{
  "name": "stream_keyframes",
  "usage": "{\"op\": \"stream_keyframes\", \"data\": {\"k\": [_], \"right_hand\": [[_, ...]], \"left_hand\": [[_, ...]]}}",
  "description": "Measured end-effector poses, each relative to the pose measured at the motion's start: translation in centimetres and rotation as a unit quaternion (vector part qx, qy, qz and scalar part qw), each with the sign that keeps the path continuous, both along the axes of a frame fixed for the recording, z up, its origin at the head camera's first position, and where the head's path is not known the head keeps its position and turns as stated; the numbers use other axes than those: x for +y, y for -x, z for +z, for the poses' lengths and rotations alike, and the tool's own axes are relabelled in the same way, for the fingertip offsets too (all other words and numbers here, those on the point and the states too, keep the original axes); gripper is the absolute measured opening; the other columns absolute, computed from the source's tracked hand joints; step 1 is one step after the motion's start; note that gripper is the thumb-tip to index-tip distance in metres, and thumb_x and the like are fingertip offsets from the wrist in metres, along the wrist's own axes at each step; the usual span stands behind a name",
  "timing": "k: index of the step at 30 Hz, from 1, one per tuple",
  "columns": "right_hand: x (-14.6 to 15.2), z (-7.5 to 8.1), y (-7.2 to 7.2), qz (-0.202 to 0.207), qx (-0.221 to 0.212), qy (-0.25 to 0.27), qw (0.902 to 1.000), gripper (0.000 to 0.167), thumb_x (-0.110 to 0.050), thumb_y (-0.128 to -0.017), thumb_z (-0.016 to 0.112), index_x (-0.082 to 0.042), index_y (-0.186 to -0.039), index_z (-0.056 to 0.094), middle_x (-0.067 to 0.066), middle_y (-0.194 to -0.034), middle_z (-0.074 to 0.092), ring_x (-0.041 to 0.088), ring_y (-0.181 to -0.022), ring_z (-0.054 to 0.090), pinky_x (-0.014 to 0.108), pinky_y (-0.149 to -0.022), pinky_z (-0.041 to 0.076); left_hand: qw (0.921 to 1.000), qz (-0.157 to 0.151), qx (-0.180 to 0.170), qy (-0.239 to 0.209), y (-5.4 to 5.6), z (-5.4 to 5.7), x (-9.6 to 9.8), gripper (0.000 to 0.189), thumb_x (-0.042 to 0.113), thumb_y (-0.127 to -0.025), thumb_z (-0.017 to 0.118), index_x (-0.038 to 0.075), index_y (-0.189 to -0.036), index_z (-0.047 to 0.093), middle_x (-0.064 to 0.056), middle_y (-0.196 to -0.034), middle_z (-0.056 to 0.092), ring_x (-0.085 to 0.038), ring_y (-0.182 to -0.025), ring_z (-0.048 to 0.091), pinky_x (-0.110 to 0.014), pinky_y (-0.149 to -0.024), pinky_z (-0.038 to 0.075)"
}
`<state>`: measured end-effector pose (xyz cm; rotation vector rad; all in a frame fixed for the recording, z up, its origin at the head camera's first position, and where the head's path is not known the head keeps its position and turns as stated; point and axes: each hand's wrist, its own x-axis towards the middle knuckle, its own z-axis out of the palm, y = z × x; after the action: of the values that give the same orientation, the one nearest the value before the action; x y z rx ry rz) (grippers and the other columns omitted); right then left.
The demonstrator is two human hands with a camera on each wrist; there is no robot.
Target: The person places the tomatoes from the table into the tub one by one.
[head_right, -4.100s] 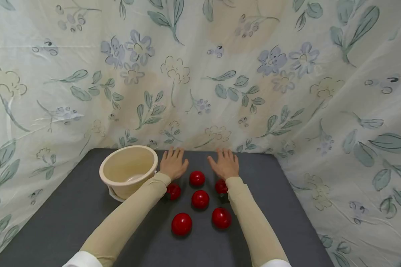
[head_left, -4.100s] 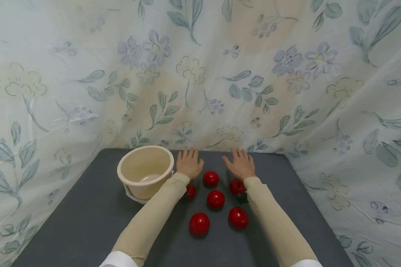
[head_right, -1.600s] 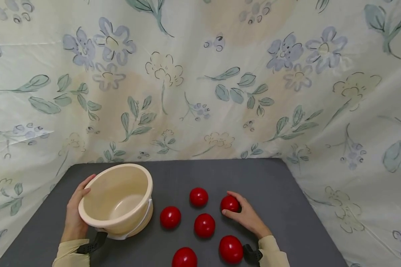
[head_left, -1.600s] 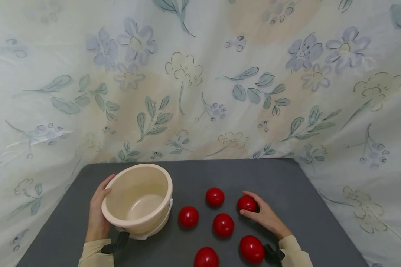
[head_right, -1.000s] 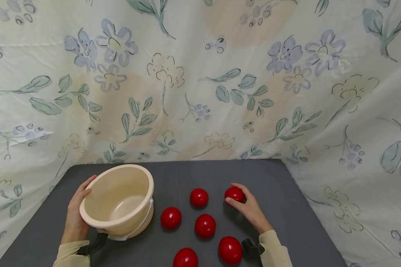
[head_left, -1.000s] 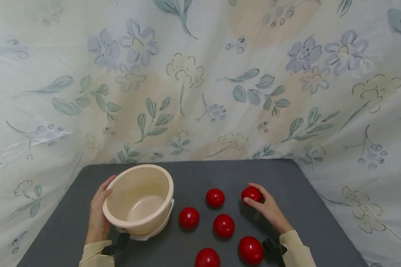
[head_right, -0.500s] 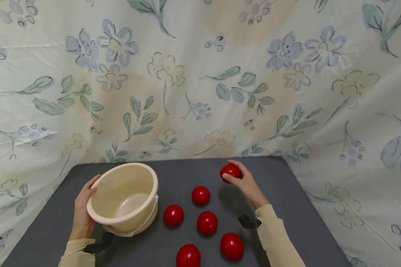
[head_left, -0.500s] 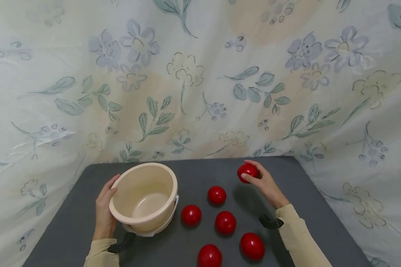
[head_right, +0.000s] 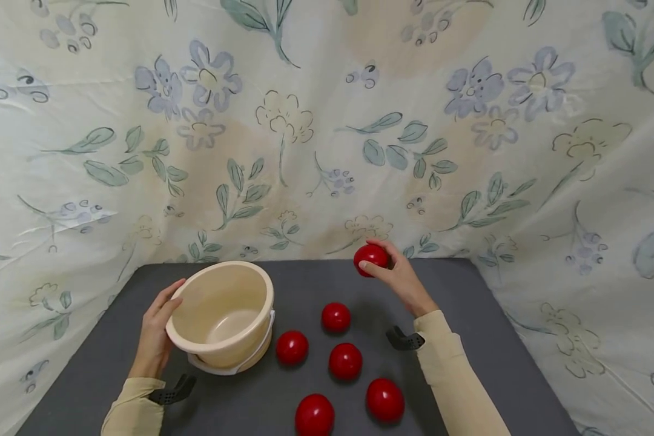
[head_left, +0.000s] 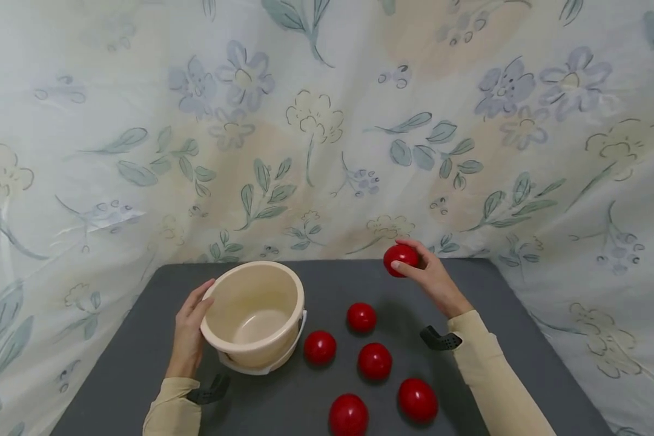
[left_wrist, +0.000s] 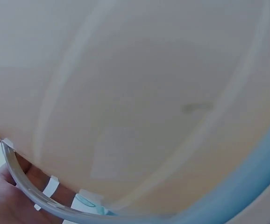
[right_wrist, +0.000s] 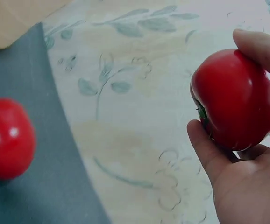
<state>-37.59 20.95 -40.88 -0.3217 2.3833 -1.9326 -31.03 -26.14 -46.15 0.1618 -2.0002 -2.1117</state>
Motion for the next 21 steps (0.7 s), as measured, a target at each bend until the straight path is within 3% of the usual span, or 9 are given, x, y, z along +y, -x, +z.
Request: {"op": "stream_keyframes", "data": {"k": [12,21], "right_hand": [[-2.2,4.1,1.0,0.064,0.028,0.038,0.9968,0.061,-0.025,-0.095,0.07,-0.022,-0.15,0.043,0.005,-0.149,0.045,0.027,-0.133,0.044,0.028,-0.095,0.056],[-4.1,6.5,1.3,0.1,0.033,0.027,0.9941,0.062,-0.025,-0.095,0.069,-0.021,-0.151,0.042,0.007,-0.146,0.049,0.029,-0.131,0.048,0.03,-0.095,0.056]], "left_hand": [[0.9996,0.02,-0.015,0.011,0.3,-0.2,-0.3,0.049,0.034,-0.105,0.053,0.012,-0.149,0.05,0.007,-0.139,0.054,-0.002,-0.119,0.056,-0.012,-0.092,0.05],[0.9996,0.015,-0.021,0.013,0.2,-0.1,0.0,0.046,0.031,-0.106,0.052,0.014,-0.149,0.05,0.004,-0.142,0.052,0.0,-0.12,0.055,-0.008,-0.092,0.048]]}}
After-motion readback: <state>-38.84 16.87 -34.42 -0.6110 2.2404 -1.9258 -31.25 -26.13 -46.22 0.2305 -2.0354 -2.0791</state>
